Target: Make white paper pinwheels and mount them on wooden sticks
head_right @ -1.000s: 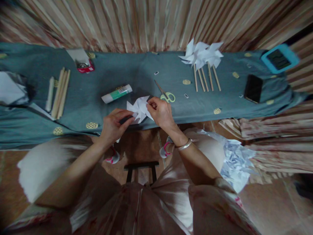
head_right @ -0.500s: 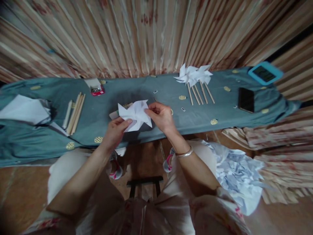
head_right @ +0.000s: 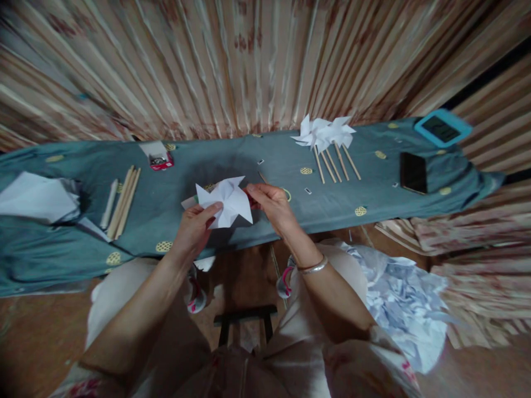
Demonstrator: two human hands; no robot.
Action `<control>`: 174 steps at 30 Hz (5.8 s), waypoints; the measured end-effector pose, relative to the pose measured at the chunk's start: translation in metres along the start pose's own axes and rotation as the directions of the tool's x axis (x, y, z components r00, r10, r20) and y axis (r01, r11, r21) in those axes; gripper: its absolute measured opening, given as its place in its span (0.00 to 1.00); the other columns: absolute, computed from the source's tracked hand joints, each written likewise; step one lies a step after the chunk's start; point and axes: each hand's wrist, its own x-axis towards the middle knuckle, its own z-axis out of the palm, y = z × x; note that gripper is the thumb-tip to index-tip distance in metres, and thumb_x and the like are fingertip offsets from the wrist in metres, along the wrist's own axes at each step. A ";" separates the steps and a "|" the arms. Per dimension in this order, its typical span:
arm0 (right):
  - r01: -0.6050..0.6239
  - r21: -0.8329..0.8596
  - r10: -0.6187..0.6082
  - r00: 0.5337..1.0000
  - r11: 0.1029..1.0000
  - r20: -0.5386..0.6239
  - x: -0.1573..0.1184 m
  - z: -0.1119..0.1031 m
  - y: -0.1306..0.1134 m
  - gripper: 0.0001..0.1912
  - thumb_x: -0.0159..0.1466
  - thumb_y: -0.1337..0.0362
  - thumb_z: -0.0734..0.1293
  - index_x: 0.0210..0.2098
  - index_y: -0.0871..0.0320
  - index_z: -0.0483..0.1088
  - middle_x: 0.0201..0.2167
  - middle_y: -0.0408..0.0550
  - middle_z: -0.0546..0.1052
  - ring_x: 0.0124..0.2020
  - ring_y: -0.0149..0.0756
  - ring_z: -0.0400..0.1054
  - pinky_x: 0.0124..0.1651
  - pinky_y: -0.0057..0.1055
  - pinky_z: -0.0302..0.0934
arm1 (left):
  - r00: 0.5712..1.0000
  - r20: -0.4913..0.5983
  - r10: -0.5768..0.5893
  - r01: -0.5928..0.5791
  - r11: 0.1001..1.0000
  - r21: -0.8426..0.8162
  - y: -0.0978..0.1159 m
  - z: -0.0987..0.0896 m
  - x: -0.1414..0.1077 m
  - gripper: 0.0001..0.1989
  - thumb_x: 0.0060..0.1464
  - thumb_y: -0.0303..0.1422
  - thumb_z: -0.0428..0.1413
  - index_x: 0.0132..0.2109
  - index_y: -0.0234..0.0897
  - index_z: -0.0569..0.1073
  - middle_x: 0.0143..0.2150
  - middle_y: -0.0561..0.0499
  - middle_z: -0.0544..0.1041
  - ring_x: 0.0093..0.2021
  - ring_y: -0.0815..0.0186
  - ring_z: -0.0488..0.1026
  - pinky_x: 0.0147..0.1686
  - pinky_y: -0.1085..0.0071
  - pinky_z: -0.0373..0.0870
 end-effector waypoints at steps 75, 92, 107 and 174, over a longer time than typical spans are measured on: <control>0.109 -0.542 -0.055 0.992 0.834 0.115 -0.004 -0.008 0.031 0.32 0.59 0.33 0.61 0.20 0.56 0.65 0.18 0.40 0.64 0.25 0.31 0.58 0.29 0.30 0.49 | 0.996 0.040 0.077 -0.082 0.986 0.143 -0.017 -0.002 0.000 0.17 0.31 0.41 0.74 0.28 0.36 0.82 0.29 0.50 0.83 0.28 0.65 0.76 0.34 0.69 0.73; 0.155 -0.598 -0.086 0.986 0.787 0.142 -0.005 -0.005 0.032 0.32 0.62 0.34 0.58 0.21 0.56 0.65 0.19 0.41 0.66 0.25 0.31 0.58 0.30 0.30 0.50 | 0.994 0.059 0.090 -0.098 0.983 0.152 -0.019 -0.003 0.000 0.17 0.34 0.41 0.74 0.29 0.35 0.82 0.28 0.50 0.83 0.27 0.67 0.75 0.33 0.70 0.72; -0.119 -0.104 0.129 0.987 0.987 0.091 -0.008 0.001 0.020 0.23 0.48 0.43 0.77 0.24 0.56 0.74 0.22 0.40 0.72 0.27 0.29 0.63 0.31 0.27 0.58 | 0.998 0.029 0.049 -0.050 0.996 0.072 -0.020 -0.003 0.001 0.14 0.32 0.36 0.73 0.28 0.35 0.83 0.27 0.51 0.83 0.26 0.70 0.75 0.31 0.74 0.71; 0.587 -0.714 -0.469 0.789 0.382 0.397 -0.032 -0.005 0.009 0.09 0.65 0.64 0.67 0.44 0.48 0.76 0.72 0.42 0.56 0.73 0.51 0.48 0.70 0.56 0.53 | 0.999 0.040 0.012 -0.013 1.000 0.022 -0.007 -0.004 0.007 0.11 0.36 0.34 0.69 0.30 0.35 0.80 0.29 0.49 0.82 0.29 0.65 0.77 0.32 0.71 0.72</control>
